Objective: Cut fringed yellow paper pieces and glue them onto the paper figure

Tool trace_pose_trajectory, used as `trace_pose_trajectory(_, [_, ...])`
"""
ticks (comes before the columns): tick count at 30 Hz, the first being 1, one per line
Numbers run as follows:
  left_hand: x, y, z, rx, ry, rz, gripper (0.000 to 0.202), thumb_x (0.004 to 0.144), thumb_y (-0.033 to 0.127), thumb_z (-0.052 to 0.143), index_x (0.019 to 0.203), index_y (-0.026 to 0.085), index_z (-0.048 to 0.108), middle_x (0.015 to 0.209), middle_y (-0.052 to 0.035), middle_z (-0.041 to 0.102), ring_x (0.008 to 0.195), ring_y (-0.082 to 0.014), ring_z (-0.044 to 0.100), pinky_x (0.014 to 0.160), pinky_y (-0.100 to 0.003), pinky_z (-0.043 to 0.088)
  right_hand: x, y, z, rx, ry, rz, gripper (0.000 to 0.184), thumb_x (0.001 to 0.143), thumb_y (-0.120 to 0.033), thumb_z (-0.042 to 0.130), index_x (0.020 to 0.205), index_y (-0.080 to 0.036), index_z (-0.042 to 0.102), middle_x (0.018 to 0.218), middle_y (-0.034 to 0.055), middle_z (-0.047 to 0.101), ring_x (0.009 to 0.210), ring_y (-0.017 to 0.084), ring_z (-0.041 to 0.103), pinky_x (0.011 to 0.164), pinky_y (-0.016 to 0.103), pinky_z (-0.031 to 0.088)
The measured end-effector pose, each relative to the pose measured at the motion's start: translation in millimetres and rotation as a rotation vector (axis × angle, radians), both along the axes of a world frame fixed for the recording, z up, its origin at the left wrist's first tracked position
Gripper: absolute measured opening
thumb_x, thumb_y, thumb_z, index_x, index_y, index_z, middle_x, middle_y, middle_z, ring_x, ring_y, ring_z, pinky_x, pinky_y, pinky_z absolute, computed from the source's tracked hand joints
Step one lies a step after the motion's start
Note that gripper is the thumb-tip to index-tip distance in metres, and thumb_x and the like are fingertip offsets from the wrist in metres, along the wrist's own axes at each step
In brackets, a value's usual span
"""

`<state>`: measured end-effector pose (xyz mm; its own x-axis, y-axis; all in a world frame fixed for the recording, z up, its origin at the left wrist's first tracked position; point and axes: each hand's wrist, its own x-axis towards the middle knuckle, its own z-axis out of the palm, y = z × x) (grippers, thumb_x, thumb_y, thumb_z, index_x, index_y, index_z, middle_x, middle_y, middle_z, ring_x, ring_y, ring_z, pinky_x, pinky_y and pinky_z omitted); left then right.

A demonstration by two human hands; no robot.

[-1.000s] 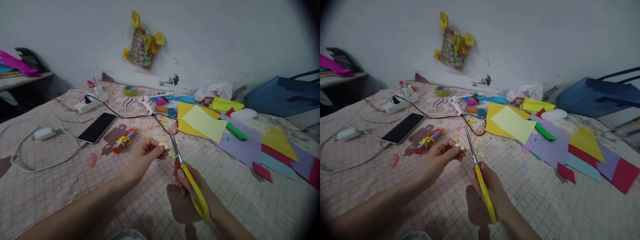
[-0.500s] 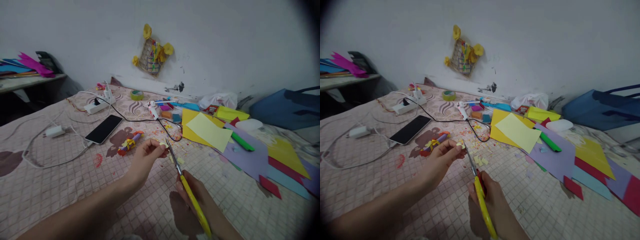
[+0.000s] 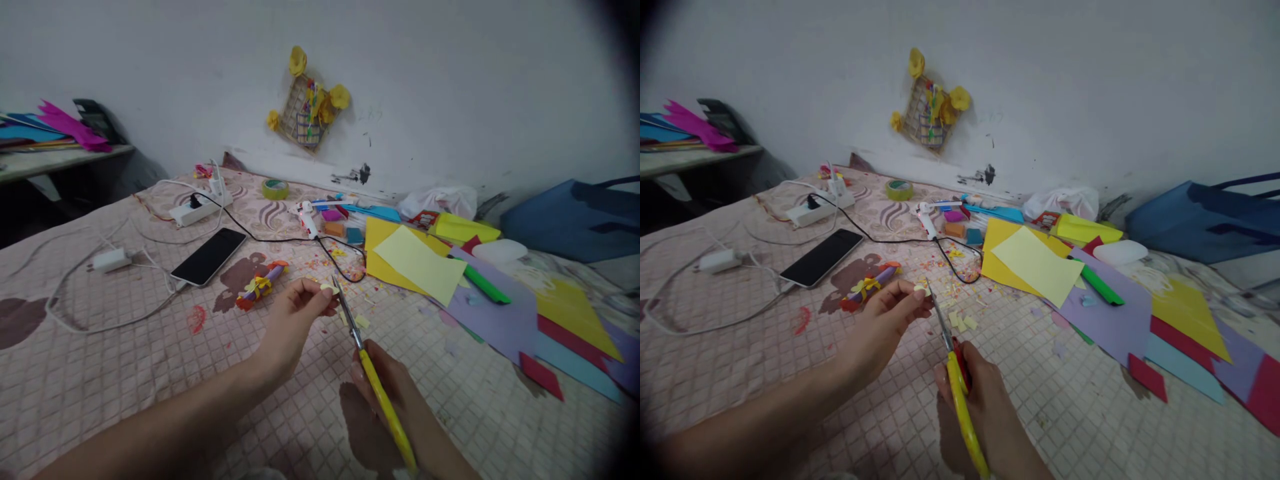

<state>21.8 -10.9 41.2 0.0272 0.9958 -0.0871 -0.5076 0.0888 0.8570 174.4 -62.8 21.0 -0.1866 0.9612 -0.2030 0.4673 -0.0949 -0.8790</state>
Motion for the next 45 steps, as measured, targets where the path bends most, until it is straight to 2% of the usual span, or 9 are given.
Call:
trace_pose_trajectory(5, [0.2,0.2,-0.4,-0.009,-0.004,0.013,0.014,0.075,0.024,0.066,0.071,0.015,0.056,0.068,0.001,0.062,0.066,-0.0093,0.058,0.067,-0.023,0.047,-0.6,-0.2,-1.7,-0.011,0.016,-0.041,0.025,0.073,-0.044,0.052,0.067,-0.022,0.04,0.055,-0.0057,0.038,0.044,0.01,0.037,0.039,0.021,0.032])
trace_pose_trajectory(12, [1.4,-0.4,-0.6,-0.014,-0.001,0.018,0.016,0.075,0.025,0.067,0.072,0.014,0.055,0.069,0.0005,0.062,0.066,-0.0094,0.058,0.068,-0.023,0.046,-3.4,-1.1,5.1,-0.053,0.035,-0.04,0.026,0.071,-0.044,0.052,0.065,-0.022,0.04,0.055,-0.0054,0.037,0.046,0.01,0.038,0.04,0.021,0.032])
trace_pose_trajectory(18, [1.2,-0.4,-1.5,0.0,-0.005,0.016,0.015,0.074,0.024,0.067,0.072,0.014,0.056,0.07,0.0002,0.062,0.068,-0.0102,0.058,0.068,-0.024,0.047,-5.5,0.2,6.2,-0.025,0.067,-0.045,0.027,0.07,-0.042,0.053,0.061,-0.022,0.038,0.05,-0.0063,0.035,0.044,0.009,0.035,0.04,0.021,0.03])
trace_pose_trajectory(29, [1.9,-0.1,-0.4,-0.013,-0.003,0.031,0.015,0.073,0.024,0.068,0.071,0.015,0.056,0.07,0.0003,0.062,0.067,-0.0105,0.059,0.068,-0.025,0.047,-4.1,-0.4,4.0,-0.026,0.063,-0.059,0.027,0.071,-0.045,0.054,0.063,-0.022,0.041,0.053,-0.0057,0.037,0.045,0.01,0.036,0.04,0.022,0.031])
trace_pose_trajectory(38, [1.8,-0.7,-1.6,0.001,-0.03,0.023,0.014,0.074,0.023,0.067,0.072,0.015,0.055,0.071,0.0005,0.063,0.069,-0.0095,0.059,0.068,-0.023,0.047,-0.7,-3.2,-1.3,0.041,0.043,-0.03,0.028,0.078,-0.043,0.053,0.065,-0.021,0.044,0.056,-0.0039,0.043,0.05,0.011,0.04,0.046,0.023,0.035])
trace_pose_trajectory(45, [0.2,1.2,-5.3,-0.011,0.012,0.012,0.016,0.072,0.025,0.069,0.073,0.015,0.057,0.071,-0.0006,0.065,0.069,-0.0114,0.06,0.07,-0.026,0.048,4.5,-2.8,-1.7,-0.061,0.186,-0.024,0.041,0.08,-0.06,0.047,0.067,-0.022,0.04,0.047,-0.0078,0.038,0.036,0.008,0.035,0.034,0.02,0.033])
